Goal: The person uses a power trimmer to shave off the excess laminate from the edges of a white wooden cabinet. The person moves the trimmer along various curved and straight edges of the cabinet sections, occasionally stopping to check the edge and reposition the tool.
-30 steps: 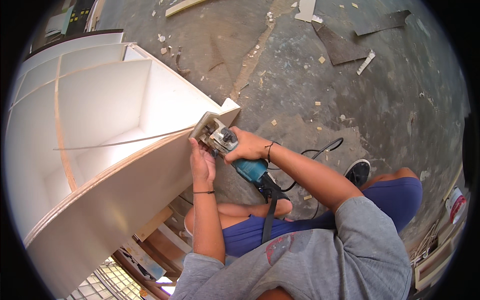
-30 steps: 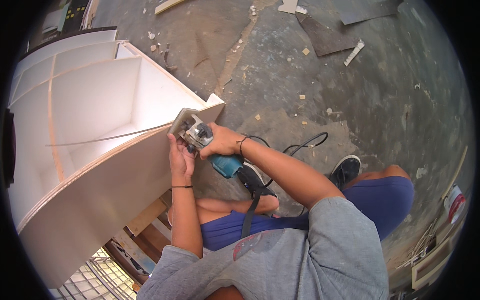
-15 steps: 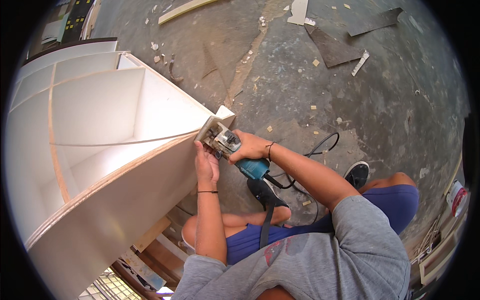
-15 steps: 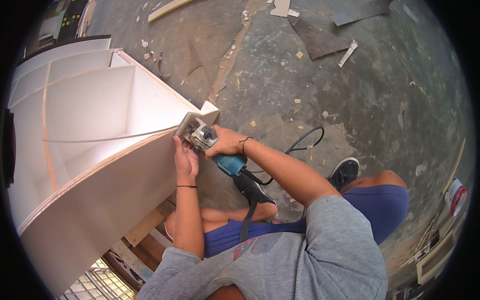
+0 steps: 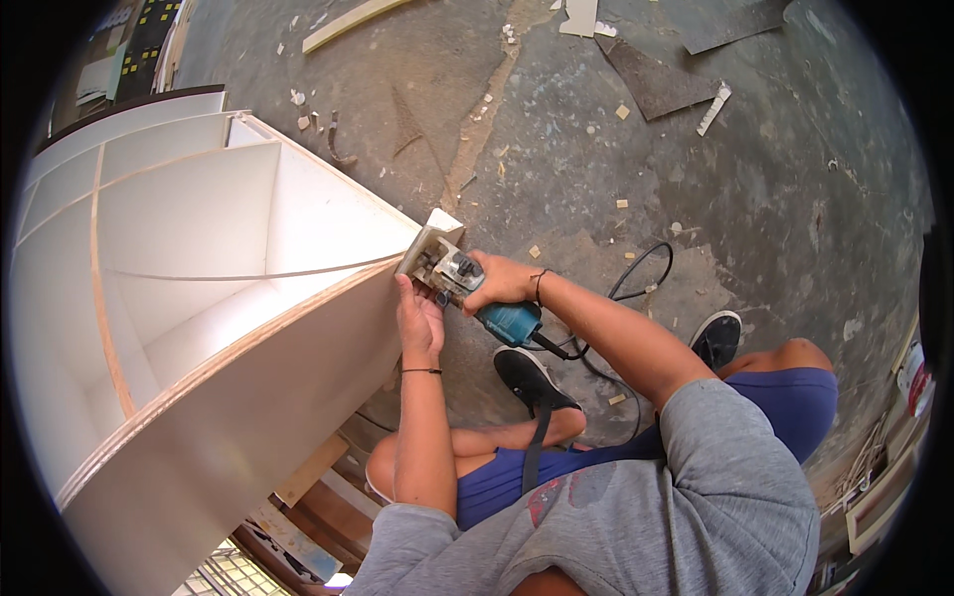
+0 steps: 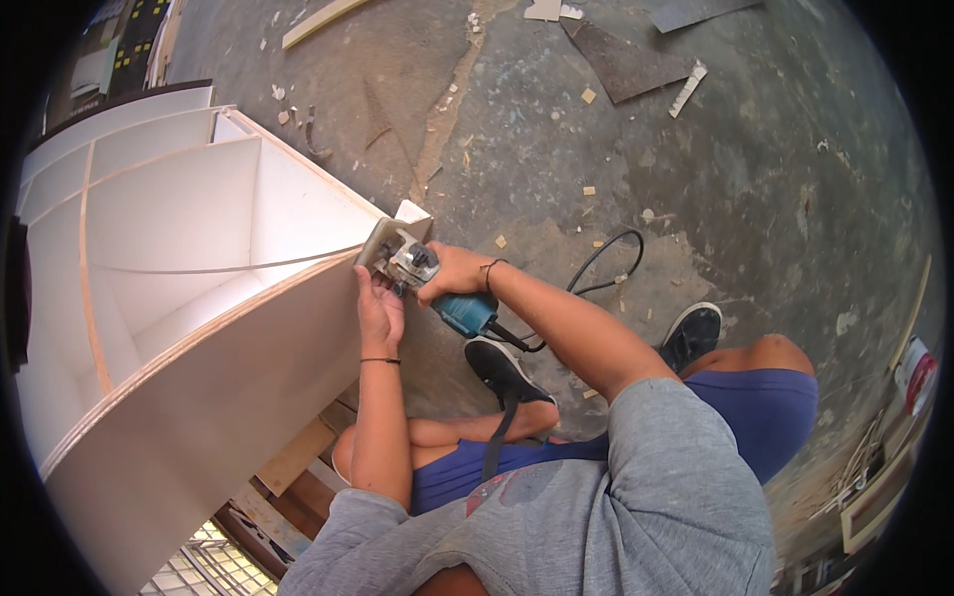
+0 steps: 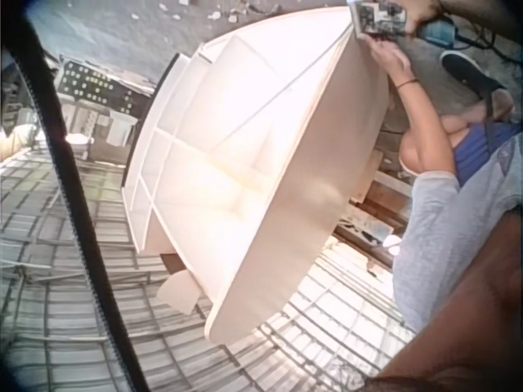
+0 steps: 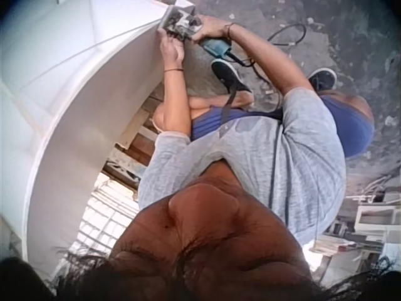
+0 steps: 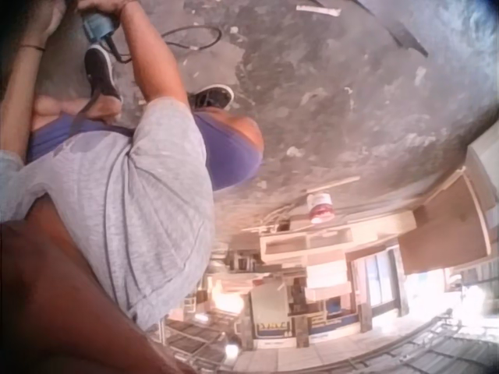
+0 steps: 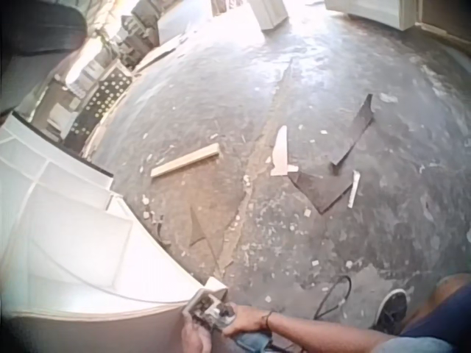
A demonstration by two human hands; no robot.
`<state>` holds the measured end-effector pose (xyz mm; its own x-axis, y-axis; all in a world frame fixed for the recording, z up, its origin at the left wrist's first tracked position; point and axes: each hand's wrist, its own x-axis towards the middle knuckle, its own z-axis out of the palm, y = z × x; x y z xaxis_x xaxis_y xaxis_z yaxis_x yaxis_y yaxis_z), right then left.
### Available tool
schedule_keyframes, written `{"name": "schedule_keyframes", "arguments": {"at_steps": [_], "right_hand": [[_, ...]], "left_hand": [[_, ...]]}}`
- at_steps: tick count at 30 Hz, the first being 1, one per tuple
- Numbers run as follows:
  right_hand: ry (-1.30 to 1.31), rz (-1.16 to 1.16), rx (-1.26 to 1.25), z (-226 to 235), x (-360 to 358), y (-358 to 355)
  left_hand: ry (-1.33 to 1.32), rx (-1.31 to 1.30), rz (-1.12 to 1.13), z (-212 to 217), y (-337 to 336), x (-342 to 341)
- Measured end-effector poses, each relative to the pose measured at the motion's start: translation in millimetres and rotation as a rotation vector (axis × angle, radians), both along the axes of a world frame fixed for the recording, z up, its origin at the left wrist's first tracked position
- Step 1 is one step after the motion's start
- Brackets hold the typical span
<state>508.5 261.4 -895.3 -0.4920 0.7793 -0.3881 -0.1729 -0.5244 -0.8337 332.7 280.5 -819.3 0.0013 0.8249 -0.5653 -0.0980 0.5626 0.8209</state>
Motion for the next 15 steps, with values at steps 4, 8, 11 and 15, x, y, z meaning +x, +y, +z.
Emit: {"name": "schedule_keyframes", "arguments": {"at_steps": [4, 8, 11, 15], "right_hand": [[0.031, 0.004, -0.036, -6, 1, 0], [-0.004, 0.009, -0.047, -9, 5, 1], [0.003, 0.031, -0.065, -12, 5, 2], [-0.013, 0.041, -0.087, -8, 12, 3]], "left_hand": [[0.007, -0.022, -0.002, -6, 1, 1], [0.014, -0.052, 0.023, -12, 2, 0], [0.021, -0.074, 0.032, -17, 1, -2], [0.019, -0.109, 0.048, -24, 1, -2]]}}
